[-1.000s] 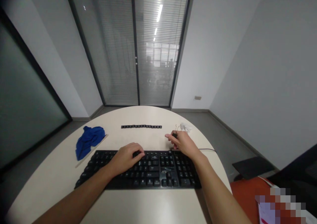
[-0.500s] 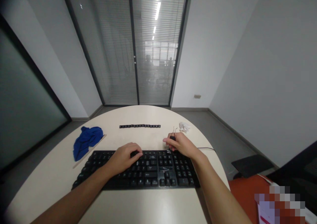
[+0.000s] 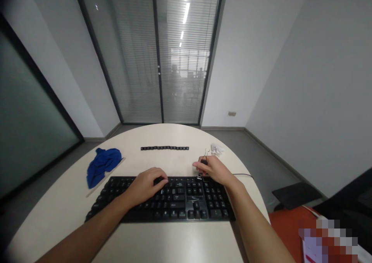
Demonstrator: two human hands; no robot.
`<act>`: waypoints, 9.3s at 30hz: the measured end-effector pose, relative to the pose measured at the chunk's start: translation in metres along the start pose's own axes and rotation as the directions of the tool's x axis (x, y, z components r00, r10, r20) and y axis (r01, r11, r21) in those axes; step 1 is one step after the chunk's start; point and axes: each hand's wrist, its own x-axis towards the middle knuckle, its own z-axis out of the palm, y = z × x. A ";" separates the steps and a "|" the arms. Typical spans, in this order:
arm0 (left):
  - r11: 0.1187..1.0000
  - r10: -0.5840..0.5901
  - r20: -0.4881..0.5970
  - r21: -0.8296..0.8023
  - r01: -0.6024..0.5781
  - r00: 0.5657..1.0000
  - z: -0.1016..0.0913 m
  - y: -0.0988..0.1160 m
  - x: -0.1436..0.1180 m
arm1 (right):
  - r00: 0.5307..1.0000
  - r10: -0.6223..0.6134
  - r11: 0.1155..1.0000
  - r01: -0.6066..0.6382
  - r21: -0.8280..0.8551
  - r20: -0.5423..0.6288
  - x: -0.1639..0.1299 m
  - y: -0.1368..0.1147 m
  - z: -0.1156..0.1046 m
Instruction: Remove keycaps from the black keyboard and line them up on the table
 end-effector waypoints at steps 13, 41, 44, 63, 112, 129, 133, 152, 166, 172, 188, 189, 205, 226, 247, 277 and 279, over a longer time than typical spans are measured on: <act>1.000 0.001 0.004 0.007 -0.001 1.000 -0.001 0.002 0.000 | 0.998 -0.018 0.998 0.021 -0.056 0.056 -0.002 0.000 -0.003; 1.000 0.005 0.010 0.018 -0.005 1.000 -0.001 0.001 0.000 | 0.982 -0.004 0.991 0.029 -0.129 0.188 -0.012 -0.017 -0.013; 1.000 0.007 0.008 0.017 -0.007 1.000 -0.001 0.001 0.000 | 0.988 0.008 0.986 0.018 -0.167 0.152 -0.012 -0.013 -0.011; 1.000 0.001 0.016 0.021 -0.001 1.000 0.000 -0.001 0.000 | 0.989 0.069 0.996 -0.075 0.042 0.134 -0.003 0.016 -0.008; 0.968 -0.171 -0.188 -0.218 0.128 0.967 0.003 -0.009 0.004 | 0.967 -0.203 0.979 0.195 -0.065 -0.155 0.007 -0.056 0.085; 0.956 -0.197 -0.123 -0.242 0.163 0.973 0.004 -0.007 0.003 | 0.985 -0.087 0.990 0.069 -0.119 -0.151 0.008 -0.052 0.079; 0.983 -0.143 -0.116 -0.135 0.127 0.983 0.004 -0.005 0.001 | 0.964 -0.017 0.950 -0.068 -0.305 -0.267 0.021 -0.029 0.052; 0.999 -0.052 -0.091 0.004 0.052 0.995 0.002 -0.005 -0.001 | 0.929 0.163 0.772 -0.330 -0.544 -0.332 0.091 0.033 0.011; 0.999 -0.043 -0.087 -0.005 0.043 0.995 0.002 -0.006 -0.001 | 0.937 0.089 0.751 -0.286 -0.595 -0.338 0.101 0.044 0.021; 0.999 -0.054 -0.071 0.006 0.054 0.996 0.000 -0.004 0.000 | 0.942 0.070 0.752 -0.266 -0.603 -0.328 0.103 0.043 0.022; 0.998 -0.059 -0.057 0.014 0.060 0.997 0.000 -0.001 -0.001 | 0.800 0.038 0.932 -0.244 -0.266 -0.599 0.071 -0.003 -0.003; 0.998 -0.059 -0.056 0.017 0.060 0.997 0.000 -0.001 -0.001 | 0.770 0.046 0.959 -0.213 -0.189 -0.636 0.065 -0.009 -0.003; 0.925 0.115 0.073 0.355 -0.133 0.991 0.001 0.018 -0.009 | 0.964 0.188 0.929 -0.112 0.353 -0.189 0.006 -0.040 0.064; 0.998 0.015 0.288 0.054 -0.032 0.958 -0.043 -0.010 -0.029 | 0.952 0.190 0.973 -0.150 0.172 -0.241 -0.003 0.001 0.041; 0.957 -0.177 0.324 -0.163 0.239 0.929 -0.046 -0.026 -0.029 | 0.935 0.182 0.977 -0.207 -0.052 -0.305 0.012 -0.039 0.064; 0.980 -0.002 0.217 -0.194 0.045 0.976 -0.039 -0.062 -0.023 | 0.953 -0.303 0.921 0.298 -0.250 0.021 0.030 -0.083 0.127; 0.974 0.006 0.209 -0.222 0.042 0.978 -0.039 -0.062 -0.024 | 0.935 -0.352 0.905 0.353 -0.239 0.049 0.026 -0.084 0.127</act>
